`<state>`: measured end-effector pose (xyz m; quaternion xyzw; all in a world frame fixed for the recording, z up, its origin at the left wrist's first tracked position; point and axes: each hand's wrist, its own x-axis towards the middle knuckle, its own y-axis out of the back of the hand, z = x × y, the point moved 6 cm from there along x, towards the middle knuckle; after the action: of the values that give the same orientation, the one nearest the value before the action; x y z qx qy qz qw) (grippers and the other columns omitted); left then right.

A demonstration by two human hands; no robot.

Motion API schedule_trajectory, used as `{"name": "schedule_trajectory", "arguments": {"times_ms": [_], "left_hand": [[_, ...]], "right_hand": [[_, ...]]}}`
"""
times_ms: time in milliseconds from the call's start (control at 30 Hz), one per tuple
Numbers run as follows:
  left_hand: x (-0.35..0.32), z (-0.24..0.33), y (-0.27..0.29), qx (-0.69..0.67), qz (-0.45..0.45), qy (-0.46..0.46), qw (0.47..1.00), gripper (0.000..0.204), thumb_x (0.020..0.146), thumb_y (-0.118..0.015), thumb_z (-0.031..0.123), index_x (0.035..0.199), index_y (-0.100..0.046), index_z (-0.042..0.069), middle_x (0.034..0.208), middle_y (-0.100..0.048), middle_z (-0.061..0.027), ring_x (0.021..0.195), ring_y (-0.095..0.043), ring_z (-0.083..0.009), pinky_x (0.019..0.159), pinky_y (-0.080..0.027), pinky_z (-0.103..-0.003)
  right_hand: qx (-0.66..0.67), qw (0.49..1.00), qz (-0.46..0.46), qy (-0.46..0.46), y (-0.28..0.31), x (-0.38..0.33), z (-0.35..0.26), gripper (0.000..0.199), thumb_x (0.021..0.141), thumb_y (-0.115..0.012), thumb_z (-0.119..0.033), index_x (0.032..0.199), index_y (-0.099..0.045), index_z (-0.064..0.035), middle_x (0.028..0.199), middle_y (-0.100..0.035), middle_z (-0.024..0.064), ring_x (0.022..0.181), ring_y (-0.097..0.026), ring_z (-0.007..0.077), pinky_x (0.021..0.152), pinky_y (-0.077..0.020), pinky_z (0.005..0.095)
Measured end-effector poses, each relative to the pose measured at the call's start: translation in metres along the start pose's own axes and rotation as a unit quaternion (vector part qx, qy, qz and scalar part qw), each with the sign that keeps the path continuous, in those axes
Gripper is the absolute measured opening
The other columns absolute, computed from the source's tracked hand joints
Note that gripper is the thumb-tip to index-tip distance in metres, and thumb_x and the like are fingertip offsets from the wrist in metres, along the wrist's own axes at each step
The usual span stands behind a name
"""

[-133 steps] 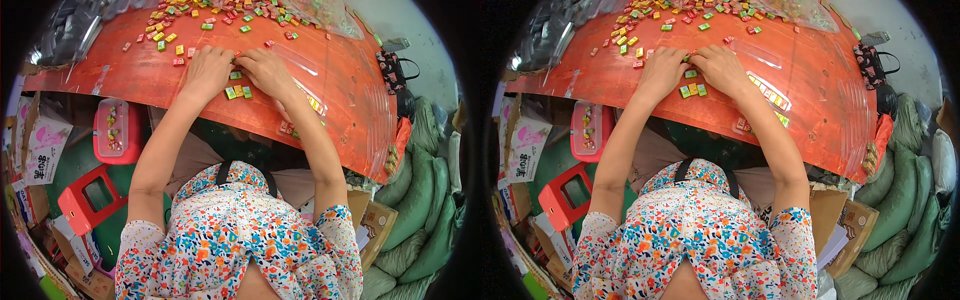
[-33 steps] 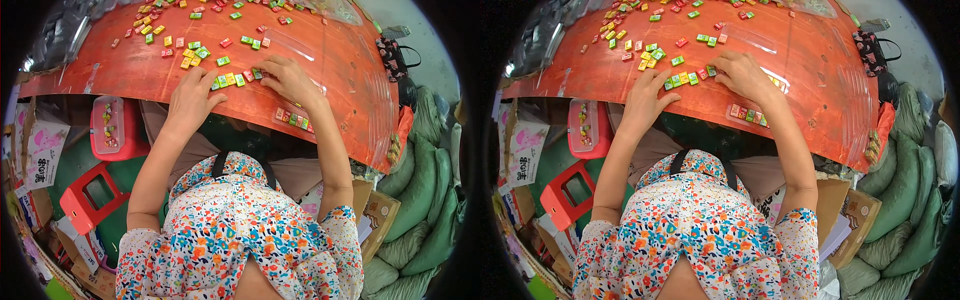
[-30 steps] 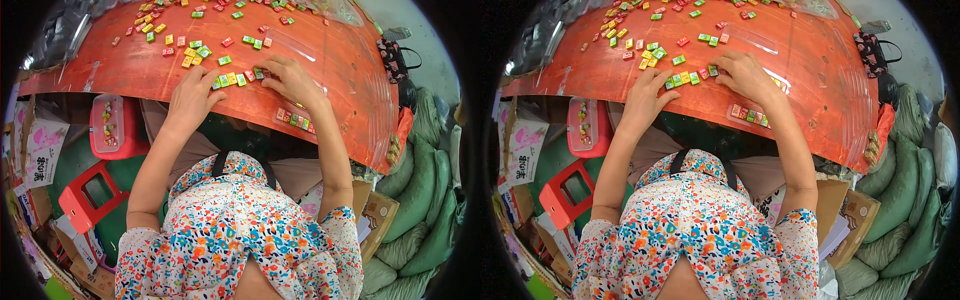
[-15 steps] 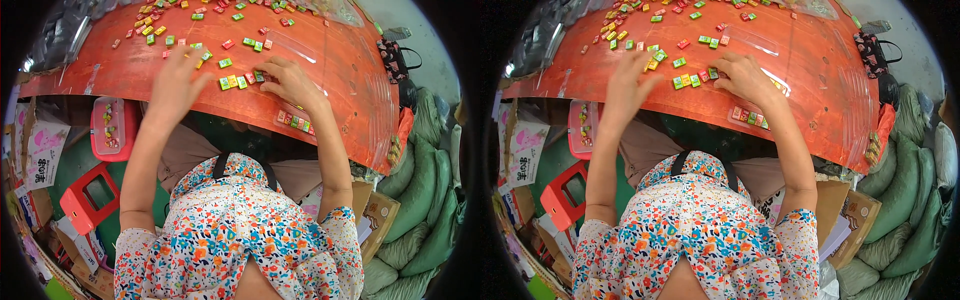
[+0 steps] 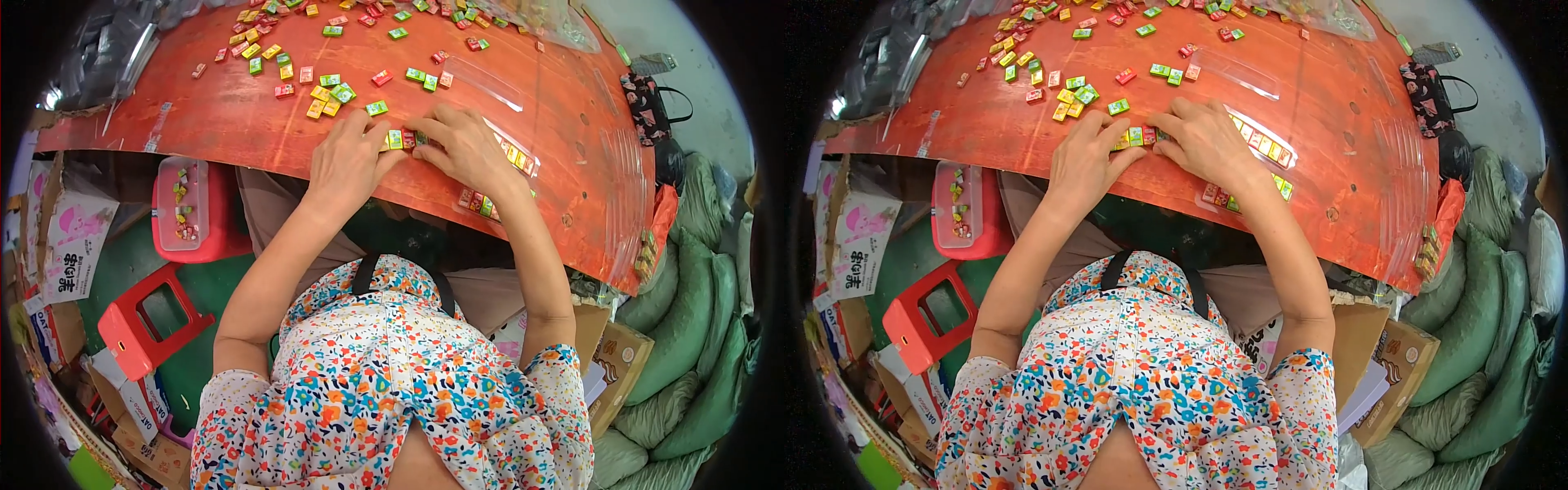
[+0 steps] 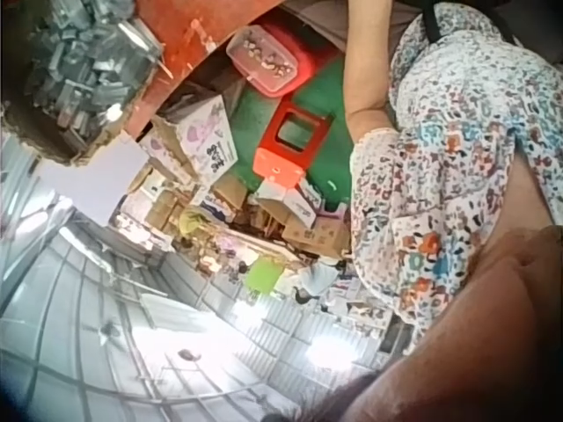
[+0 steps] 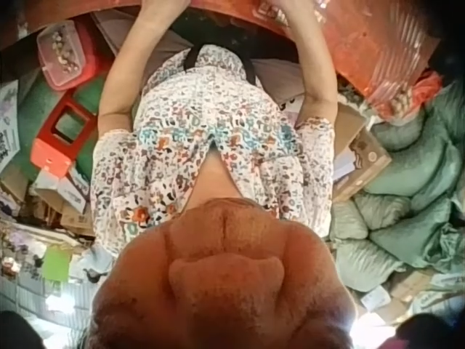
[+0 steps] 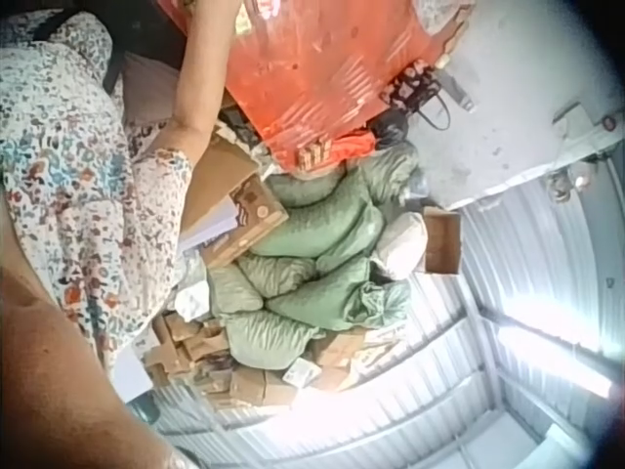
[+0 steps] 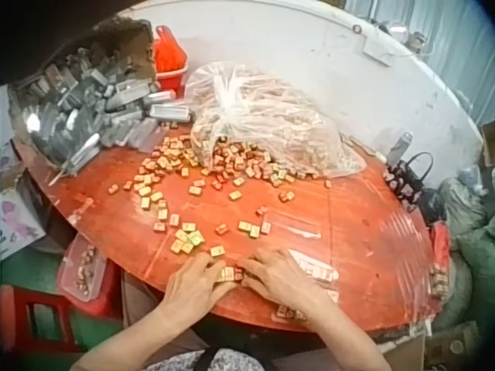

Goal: Organizing and placing small colored toy blocks into clear plastic trays and then into a cardboard box.

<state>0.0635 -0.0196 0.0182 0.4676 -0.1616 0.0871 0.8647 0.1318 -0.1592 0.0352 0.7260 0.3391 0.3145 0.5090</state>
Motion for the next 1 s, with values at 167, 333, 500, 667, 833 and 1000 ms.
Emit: {"name": "schedule_trajectory", "arguments": {"times_ms": [167,333,500,667,833,1000], "left_hand": [[0.01,-0.025,0.028,-0.006,0.035,0.011,0.999,0.033,0.083,-0.072,0.021,0.11,-0.065,0.003,0.099,-0.059,-0.0124,0.09,-0.062,-0.0325,0.073,-0.053,-0.043],[0.058,-0.033,0.027,0.083,0.1,-0.088,0.988,0.021,0.085,-0.067,0.02,0.097,-0.066,0.002,0.098,-0.063,-0.0138,0.092,-0.062,-0.0342,0.08,-0.052,-0.045],[0.095,-0.041,-0.014,0.124,-0.02,-0.084,0.989,0.017,0.086,-0.064,0.019,0.094,-0.066,0.004,0.096,-0.063,-0.0143,0.093,-0.063,-0.0355,0.082,-0.052,-0.047],[0.084,-0.034,-0.001,0.114,-0.02,-0.058,0.992,0.016,0.087,-0.061,0.015,0.096,-0.067,0.004,0.093,-0.062,-0.0157,0.092,-0.063,-0.0363,0.079,-0.052,-0.046],[0.074,-0.058,0.026,0.032,0.071,-0.048,0.996,0.017,0.087,-0.064,0.013,0.101,-0.067,0.004,0.093,-0.061,-0.0172,0.089,-0.063,-0.0376,0.076,-0.053,-0.046],[0.083,-0.074,0.038,0.043,0.058,-0.004,0.997,0.026,0.085,-0.068,0.015,0.108,-0.067,0.001,0.096,-0.062,-0.0171,0.086,-0.063,-0.0336,0.074,-0.05,-0.04]], "right_hand": [[0.056,0.998,-0.002,-0.03,0.015,-0.003,0.002,0.038,0.082,-0.072,-0.021,0.118,-0.064,-0.0089,0.105,-0.063,0.0109,0.097,-0.061,0.0328,0.088,-0.0478,0.0426],[0.042,0.996,0.081,-0.024,0.017,-0.004,0.017,0.034,0.083,-0.072,-0.02,0.112,-0.065,-0.0032,0.105,-0.065,0.0134,0.094,-0.062,0.0343,0.081,-0.0505,0.0418],[0.034,0.995,0.094,-0.007,0.025,-0.008,0.004,0.028,0.085,-0.069,-0.015,0.11,-0.065,-0.002,0.104,-0.065,0.0144,0.09,-0.063,0.035,0.078,-0.051,0.041],[0.046,0.995,0.091,-0.018,0.023,-0.016,0.017,0.027,0.086,-0.068,-0.013,0.11,-0.065,-0.0019,0.103,-0.065,0.0148,0.088,-0.063,0.0349,0.077,-0.051,0.0412],[0.066,0.996,0.048,-0.023,0.02,-0.009,0.012,0.028,0.085,-0.068,-0.014,0.111,-0.064,-0.0022,0.106,-0.064,0.015,0.091,-0.063,0.0341,0.078,-0.051,0.0408],[0.041,0.996,0.083,-0.006,0.021,-0.011,0.013,0.029,0.085,-0.069,-0.015,0.111,-0.064,-0.0028,0.107,-0.064,0.0148,0.091,-0.064,0.0338,0.078,-0.0514,0.0405]]}}
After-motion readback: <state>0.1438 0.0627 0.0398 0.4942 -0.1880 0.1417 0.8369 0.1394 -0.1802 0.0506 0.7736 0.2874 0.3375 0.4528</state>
